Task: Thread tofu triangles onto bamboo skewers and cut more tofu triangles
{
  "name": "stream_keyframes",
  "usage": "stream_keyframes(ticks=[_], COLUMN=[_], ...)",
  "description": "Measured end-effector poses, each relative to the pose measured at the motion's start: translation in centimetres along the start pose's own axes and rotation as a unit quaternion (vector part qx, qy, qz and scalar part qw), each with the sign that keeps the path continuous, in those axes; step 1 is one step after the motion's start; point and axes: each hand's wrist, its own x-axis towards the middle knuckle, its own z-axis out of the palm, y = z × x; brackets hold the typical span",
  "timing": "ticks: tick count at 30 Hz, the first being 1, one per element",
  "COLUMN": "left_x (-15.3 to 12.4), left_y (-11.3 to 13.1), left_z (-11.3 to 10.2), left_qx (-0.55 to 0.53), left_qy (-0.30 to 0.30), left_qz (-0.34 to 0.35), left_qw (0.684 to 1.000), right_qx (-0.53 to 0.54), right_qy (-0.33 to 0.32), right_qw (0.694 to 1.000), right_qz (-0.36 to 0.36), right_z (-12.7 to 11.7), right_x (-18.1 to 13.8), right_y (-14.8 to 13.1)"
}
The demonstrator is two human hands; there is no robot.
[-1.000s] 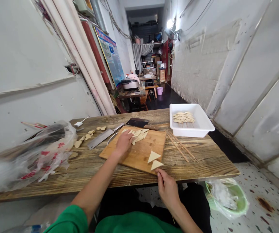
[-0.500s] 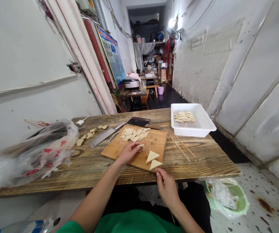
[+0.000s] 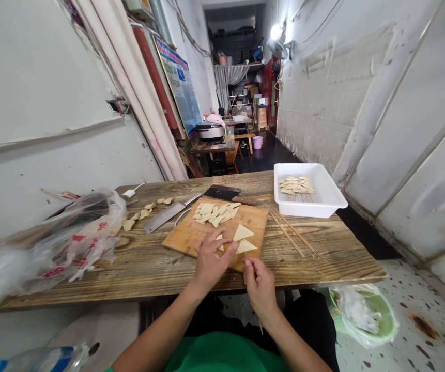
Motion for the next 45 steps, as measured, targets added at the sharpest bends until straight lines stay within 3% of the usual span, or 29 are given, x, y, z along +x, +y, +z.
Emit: stream_keyframes(ticks=[3,6,11,15,21,35,42,45], left_x=[0.5,0.4,-0.3,-0.3,-0.6,-1.6,1.3,2.3], left_y=[0.1,0.4,1.8,2.2,1.8,3.0,2.8,2.7], left_z=[0.6,0.9,0.9,1.0,1.1,1.6,0.4,0.0], left_qx=[-0.153,-0.318,-0.467,-0.542,-0.576,-0.587,-0.564,-0.543], left_qy=[-0.071,-0.108,-0.188,-0.162,-0.116,-0.167,-0.081,-0.083], left_qz=[-0.107,-0.202,-0.295,-0.316,-0.316,-0.276,-0.254,-0.252], left_qw=[0.98,0.92,0.812,0.761,0.745,0.743,0.781,0.797], right_qx=[0.024,0.032,0.039,0.026,-0.042,-0.057,-0.055,-0.068], right_qy=[0.005,0.015,0.0,-0.029,-0.034,0.005,-0.018,-0.032], right_qw=[1.0,0.999,0.999,0.999,0.997,0.996,0.996,0.994], right_qz=[-0.007,-0.018,-0.015,-0.017,-0.048,-0.074,-0.067,-0.08], right_z=[0.8,1.1,1.3,1.4,1.0,0.1,-0.3,-0.2], right_x=[0.3,0.2,-0.1,-0.4,-1.2,-1.4,-1.5,-1.7], right_y=[-0.5,-1.0,-1.3,-1.1,-1.1,-1.7,-1.4,-1.6])
